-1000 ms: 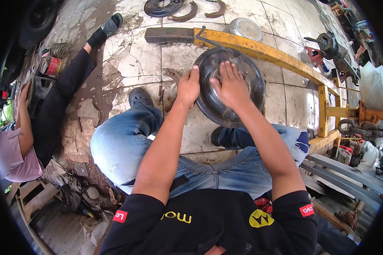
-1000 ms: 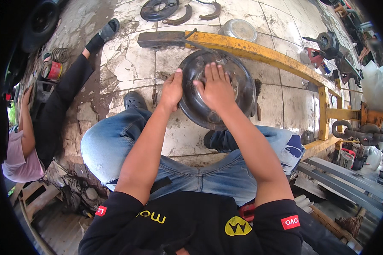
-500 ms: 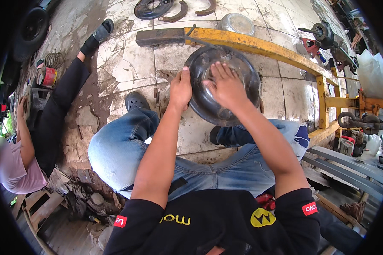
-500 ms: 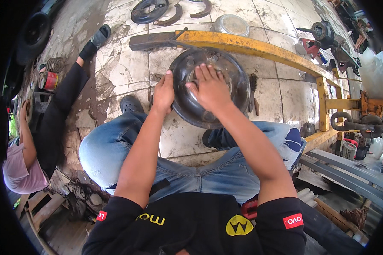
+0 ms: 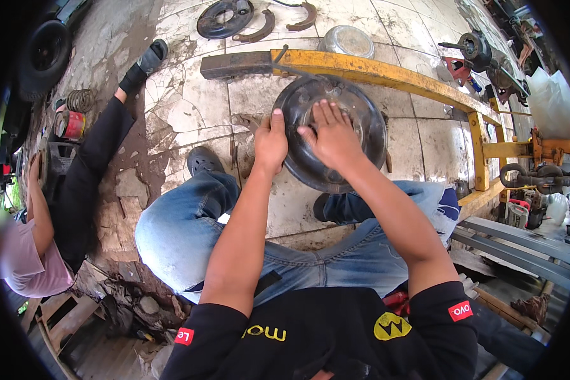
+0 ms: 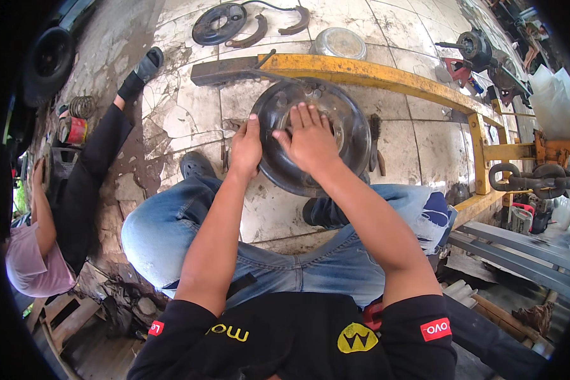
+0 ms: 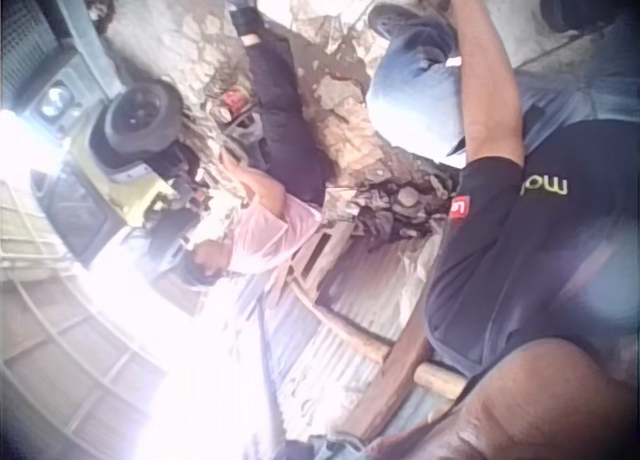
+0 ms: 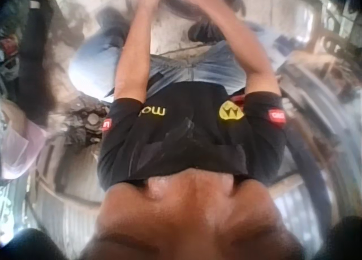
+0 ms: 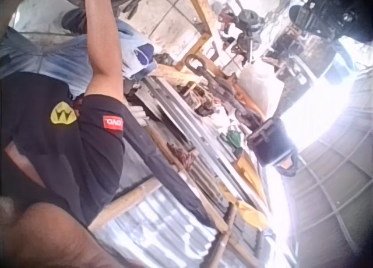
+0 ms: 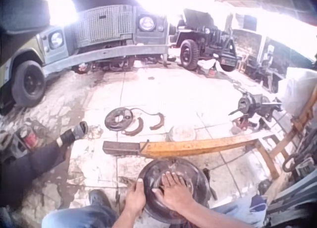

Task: The person sits on the floor and repeatedly rubs the inner surface of a brake drum with their hands, rotating it to access different areas. The person also briefly handles a brake shoe and a small metal bowl nearby.

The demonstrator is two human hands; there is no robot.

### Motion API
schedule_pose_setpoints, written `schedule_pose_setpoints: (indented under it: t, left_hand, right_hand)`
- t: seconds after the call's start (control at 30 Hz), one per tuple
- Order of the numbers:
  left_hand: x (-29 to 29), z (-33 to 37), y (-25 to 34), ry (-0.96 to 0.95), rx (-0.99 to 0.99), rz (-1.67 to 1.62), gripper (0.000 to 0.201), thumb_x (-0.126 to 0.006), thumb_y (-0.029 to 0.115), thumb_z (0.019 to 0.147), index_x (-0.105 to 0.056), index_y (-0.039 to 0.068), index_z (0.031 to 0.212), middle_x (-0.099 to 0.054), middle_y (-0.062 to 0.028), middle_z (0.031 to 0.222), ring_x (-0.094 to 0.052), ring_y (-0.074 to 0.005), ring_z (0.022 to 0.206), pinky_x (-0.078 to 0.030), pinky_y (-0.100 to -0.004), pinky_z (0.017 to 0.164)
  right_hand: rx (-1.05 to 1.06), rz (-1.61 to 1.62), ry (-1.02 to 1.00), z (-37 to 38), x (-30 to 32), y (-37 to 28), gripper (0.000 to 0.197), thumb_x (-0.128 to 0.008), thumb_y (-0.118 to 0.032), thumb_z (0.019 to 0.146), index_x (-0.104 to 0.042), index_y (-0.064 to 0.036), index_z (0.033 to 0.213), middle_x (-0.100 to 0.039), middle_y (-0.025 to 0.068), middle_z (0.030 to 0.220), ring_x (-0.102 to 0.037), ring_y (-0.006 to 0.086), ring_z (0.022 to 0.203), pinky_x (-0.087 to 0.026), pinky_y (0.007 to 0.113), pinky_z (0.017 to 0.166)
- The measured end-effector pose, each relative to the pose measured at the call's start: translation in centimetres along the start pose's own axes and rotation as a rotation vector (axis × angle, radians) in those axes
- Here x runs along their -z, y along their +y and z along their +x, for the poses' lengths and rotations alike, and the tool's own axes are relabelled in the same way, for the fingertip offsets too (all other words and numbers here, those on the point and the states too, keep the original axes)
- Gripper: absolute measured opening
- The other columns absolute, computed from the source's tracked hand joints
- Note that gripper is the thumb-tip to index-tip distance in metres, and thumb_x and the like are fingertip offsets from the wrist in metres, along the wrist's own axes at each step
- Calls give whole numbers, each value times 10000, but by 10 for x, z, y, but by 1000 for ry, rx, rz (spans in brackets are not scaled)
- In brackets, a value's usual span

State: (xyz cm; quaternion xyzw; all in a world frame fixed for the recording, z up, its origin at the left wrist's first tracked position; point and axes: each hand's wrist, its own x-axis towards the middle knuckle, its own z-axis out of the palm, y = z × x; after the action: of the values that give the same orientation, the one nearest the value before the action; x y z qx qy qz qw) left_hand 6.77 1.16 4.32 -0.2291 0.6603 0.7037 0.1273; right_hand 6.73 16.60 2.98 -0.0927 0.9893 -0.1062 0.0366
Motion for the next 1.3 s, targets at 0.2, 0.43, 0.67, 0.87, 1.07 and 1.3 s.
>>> schedule_pose_setpoints:
  t: [0.2,0.43,0.67,0.87,1.07,1.3]
  left_hand:
    - [0,9,-19,106,-103,23,572,-460,432,1009,-566,-84,1233,-636,-213,1136,-589,-260,1024,-454,-350,902]
    - [0,4,-12,65,-55,17,632,-445,471,1005,-511,-72,1322,-627,-189,1147,-588,-220,957,-481,-326,820]
    - [-1,-1,-9,82,-69,-8,649,-438,491,1001,-507,-65,1328,-632,-187,1147,-597,-213,947,-489,-328,801]
    - [-1,9,-21,54,-93,-35,633,-432,481,1006,-513,-60,1324,-633,-182,1138,-608,-224,950,-490,-331,828]
    - [-10,-5,-3,56,-8,40,564,-444,427,1016,-568,-73,1245,-645,-186,1055,-595,-214,908,-477,-330,814]
    - [-12,0,-6,79,-61,-50,596,-429,436,1019,-544,-107,1236,-628,-165,1090,-577,-207,942,-469,-329,839]
  right_hand:
    - [-4,27,-38,-5,-1,-16,804,-336,-598,972,-356,67,1425,-339,253,1497,-303,408,1401,-252,517,1139]
    - [-28,-3,-40,2,5,-8,765,-329,-566,988,-371,64,1418,-348,249,1493,-305,406,1401,-260,508,1137]
    - [-23,27,7,1,3,-6,737,-361,-558,981,-414,46,1399,-378,240,1478,-335,409,1384,-283,505,1128]
    - [-104,-46,-12,4,2,-2,760,-348,-565,982,-353,43,1438,-340,235,1503,-312,399,1399,-255,500,1141]
    - [-143,-60,-63,6,8,15,765,-325,-563,986,-313,38,1459,-298,229,1527,-276,389,1420,-242,498,1147]
    - [-64,22,64,12,12,31,528,-327,-387,1029,-469,6,1352,-449,194,1437,-410,389,1334,-347,501,1087]
